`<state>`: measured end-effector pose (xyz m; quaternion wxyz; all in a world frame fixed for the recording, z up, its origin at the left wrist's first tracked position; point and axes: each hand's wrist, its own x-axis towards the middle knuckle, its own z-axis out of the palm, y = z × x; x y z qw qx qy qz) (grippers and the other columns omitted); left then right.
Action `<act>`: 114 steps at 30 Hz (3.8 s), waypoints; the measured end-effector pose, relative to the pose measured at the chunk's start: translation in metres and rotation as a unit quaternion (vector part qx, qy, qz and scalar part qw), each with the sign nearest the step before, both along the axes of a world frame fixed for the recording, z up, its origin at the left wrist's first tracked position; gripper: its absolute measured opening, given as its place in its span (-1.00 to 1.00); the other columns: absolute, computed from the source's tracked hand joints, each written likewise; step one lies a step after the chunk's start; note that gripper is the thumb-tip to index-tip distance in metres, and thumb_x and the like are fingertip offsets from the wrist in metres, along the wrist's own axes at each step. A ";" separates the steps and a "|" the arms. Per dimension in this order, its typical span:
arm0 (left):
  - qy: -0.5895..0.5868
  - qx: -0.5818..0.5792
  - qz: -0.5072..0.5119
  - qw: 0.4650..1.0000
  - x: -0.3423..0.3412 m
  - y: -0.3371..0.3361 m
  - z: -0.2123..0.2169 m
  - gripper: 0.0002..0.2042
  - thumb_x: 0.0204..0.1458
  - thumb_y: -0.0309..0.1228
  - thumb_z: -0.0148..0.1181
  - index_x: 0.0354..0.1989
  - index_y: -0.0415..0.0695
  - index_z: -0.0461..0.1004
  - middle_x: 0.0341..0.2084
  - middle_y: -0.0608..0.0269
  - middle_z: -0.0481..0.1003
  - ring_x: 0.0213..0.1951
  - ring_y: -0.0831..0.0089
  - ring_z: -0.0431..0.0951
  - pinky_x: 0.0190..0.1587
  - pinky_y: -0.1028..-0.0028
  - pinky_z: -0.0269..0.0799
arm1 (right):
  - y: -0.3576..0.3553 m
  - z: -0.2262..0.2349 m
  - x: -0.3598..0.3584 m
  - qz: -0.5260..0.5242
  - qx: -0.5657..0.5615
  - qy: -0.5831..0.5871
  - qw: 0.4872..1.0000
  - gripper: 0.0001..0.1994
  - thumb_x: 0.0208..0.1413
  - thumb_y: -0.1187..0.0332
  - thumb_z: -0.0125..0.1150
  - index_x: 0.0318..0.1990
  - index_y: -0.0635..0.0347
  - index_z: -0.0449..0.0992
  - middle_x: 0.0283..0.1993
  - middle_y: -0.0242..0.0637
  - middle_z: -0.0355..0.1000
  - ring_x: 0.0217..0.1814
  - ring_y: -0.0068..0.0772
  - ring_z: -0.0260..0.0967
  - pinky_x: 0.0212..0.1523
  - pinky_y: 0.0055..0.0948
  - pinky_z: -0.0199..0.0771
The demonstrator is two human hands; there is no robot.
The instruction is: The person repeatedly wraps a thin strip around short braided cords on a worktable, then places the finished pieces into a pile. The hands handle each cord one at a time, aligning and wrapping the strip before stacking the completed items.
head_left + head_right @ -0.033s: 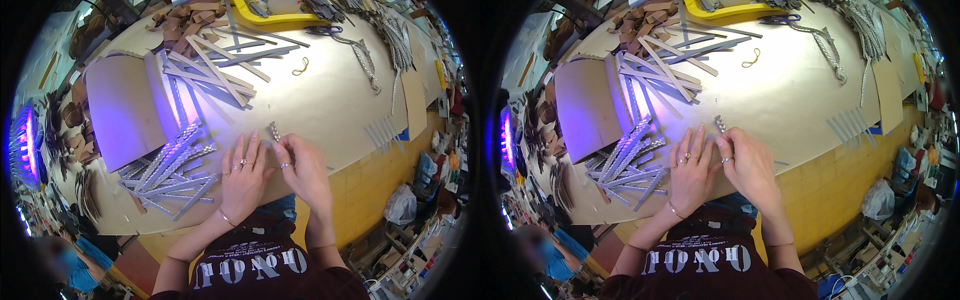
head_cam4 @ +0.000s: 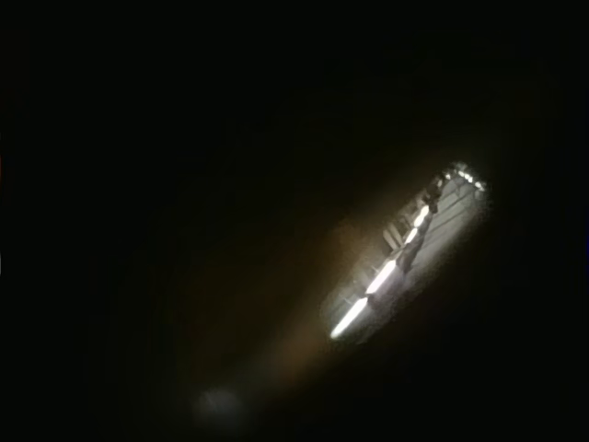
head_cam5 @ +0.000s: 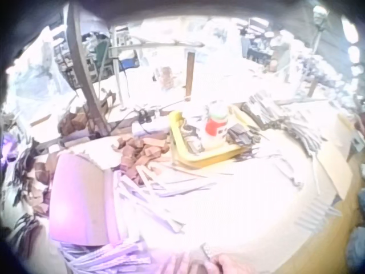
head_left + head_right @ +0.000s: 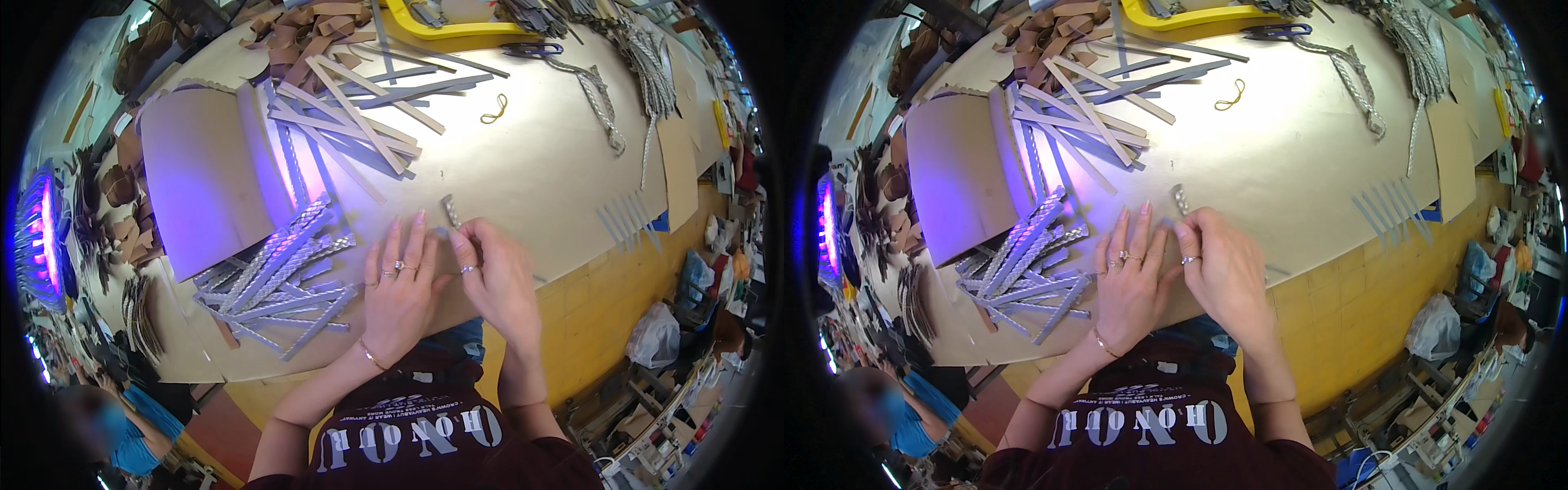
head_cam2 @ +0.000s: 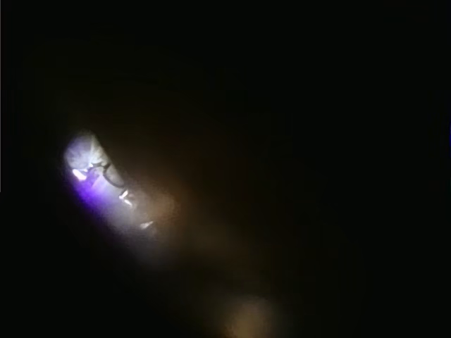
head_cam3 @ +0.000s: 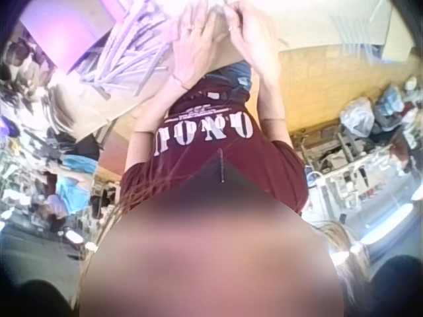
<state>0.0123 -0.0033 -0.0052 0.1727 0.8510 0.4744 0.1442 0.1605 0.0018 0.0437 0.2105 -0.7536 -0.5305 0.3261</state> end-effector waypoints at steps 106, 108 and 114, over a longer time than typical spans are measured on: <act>0.063 0.012 -0.038 0.997 0.044 -0.033 -0.016 -0.41 0.12 -0.32 0.13 0.30 -0.36 0.23 0.31 -0.15 0.25 0.37 0.10 0.21 0.43 0.14 0.02 | 0.032 -0.009 0.101 0.234 -0.056 -0.064 0.969 -0.86 0.07 0.28 0.32 -0.36 0.13 0.55 -0.51 -0.29 0.51 -0.47 -0.18 0.48 -0.43 -0.28 0.35; 0.065 0.016 -0.028 0.997 0.045 -0.033 -0.015 -0.42 0.13 -0.32 0.13 0.30 -0.35 0.25 0.30 -0.12 0.27 0.36 0.12 0.23 0.42 0.17 0.04 | 0.033 -0.009 0.100 0.236 -0.061 -0.066 0.968 -0.86 0.06 0.29 0.32 -0.37 0.13 0.54 -0.51 -0.29 0.51 -0.47 -0.18 0.48 -0.43 -0.28 0.36; 0.098 0.059 -0.019 0.993 0.050 -0.031 -0.012 -0.48 0.14 -0.30 0.16 0.25 -0.29 0.35 0.26 -0.05 0.34 0.33 0.17 0.29 0.41 0.19 0.08 | 0.031 -0.012 0.099 0.232 -0.041 -0.073 0.969 -0.88 0.04 0.31 0.32 -0.37 0.12 0.55 -0.50 -0.30 0.53 -0.46 -0.19 0.51 -0.41 -0.27 0.39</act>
